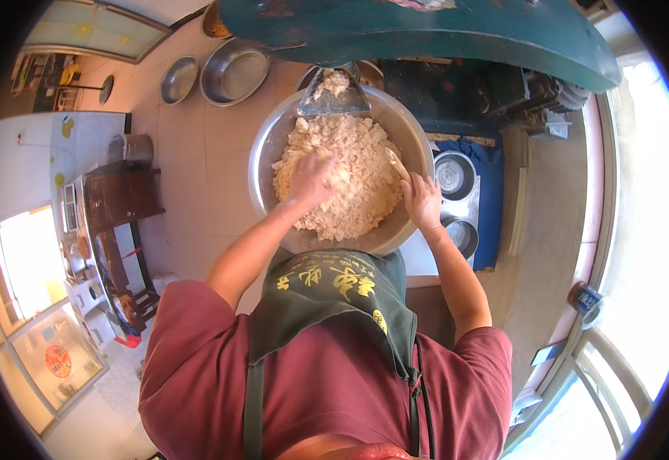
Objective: The person is kneading dough by hand in a large metal bowl and occasionally scraping the sides of the bowl with a wooden tool.
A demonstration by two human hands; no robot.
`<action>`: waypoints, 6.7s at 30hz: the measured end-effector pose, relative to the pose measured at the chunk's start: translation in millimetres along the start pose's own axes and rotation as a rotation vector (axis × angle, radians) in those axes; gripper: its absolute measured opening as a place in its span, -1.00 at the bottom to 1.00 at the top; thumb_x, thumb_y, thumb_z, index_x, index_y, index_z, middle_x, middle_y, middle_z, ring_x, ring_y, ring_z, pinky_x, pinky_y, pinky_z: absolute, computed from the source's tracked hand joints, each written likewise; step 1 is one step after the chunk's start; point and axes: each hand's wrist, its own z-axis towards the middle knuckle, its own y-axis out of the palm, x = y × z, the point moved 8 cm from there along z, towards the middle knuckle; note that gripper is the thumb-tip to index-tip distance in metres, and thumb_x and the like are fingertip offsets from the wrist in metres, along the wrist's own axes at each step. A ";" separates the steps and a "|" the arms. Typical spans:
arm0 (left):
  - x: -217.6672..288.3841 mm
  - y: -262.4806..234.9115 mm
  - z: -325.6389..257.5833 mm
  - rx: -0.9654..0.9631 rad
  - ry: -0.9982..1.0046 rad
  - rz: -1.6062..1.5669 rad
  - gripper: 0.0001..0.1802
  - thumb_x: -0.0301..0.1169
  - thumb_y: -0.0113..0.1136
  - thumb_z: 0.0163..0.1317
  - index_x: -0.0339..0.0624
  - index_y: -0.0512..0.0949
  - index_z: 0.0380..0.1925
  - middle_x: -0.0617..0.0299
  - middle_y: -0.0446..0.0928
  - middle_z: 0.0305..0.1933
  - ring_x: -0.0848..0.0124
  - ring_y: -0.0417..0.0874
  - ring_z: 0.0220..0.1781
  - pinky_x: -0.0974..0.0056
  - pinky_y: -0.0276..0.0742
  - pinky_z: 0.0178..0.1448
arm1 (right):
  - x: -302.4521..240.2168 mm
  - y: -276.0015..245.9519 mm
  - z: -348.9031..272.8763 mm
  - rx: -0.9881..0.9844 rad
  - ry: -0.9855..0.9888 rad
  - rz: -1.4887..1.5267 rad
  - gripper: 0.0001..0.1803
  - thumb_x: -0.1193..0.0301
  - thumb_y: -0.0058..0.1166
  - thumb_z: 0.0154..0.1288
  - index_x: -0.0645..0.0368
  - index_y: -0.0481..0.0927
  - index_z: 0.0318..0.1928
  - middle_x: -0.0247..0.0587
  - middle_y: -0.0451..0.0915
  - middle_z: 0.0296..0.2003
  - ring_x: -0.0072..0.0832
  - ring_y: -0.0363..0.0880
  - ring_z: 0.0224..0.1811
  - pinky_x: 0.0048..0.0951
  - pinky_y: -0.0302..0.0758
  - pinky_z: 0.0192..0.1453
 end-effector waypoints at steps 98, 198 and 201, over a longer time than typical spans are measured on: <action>-60.7 -23.2 84.8 -0.095 0.128 -0.240 -0.46 -0.35 0.20 0.28 -0.18 0.38 0.26 -0.09 0.40 0.30 -0.02 0.51 0.24 -0.01 0.50 0.26 | -112.7 51.0 192.7 -0.300 0.043 -0.308 -0.63 0.17 0.03 0.45 0.28 0.55 -0.24 0.12 0.68 -0.46 0.04 0.70 -0.41 -0.01 0.62 -0.29; -33.3 10.4 11.3 -0.080 0.400 -0.425 -0.34 -0.50 0.39 0.13 -0.13 0.37 0.26 0.04 0.36 0.34 0.10 0.42 0.36 0.09 0.48 0.41 | -107.8 88.5 221.3 -0.376 -0.080 -0.376 -0.59 0.32 -0.09 0.45 -0.13 0.51 0.27 -0.01 0.72 -0.27 -0.08 0.74 -0.28 -0.04 0.66 -0.26; -49.8 0.9 1.0 -0.054 0.087 -0.728 -0.33 -0.57 0.37 0.09 -0.13 0.39 0.24 0.04 0.40 0.27 0.09 0.49 0.28 0.15 0.60 0.26 | -143.0 55.1 209.6 -0.401 -0.052 -0.319 -0.62 0.23 -0.12 0.52 0.01 0.53 0.23 0.06 0.69 -0.41 0.01 0.71 -0.40 0.01 0.64 -0.31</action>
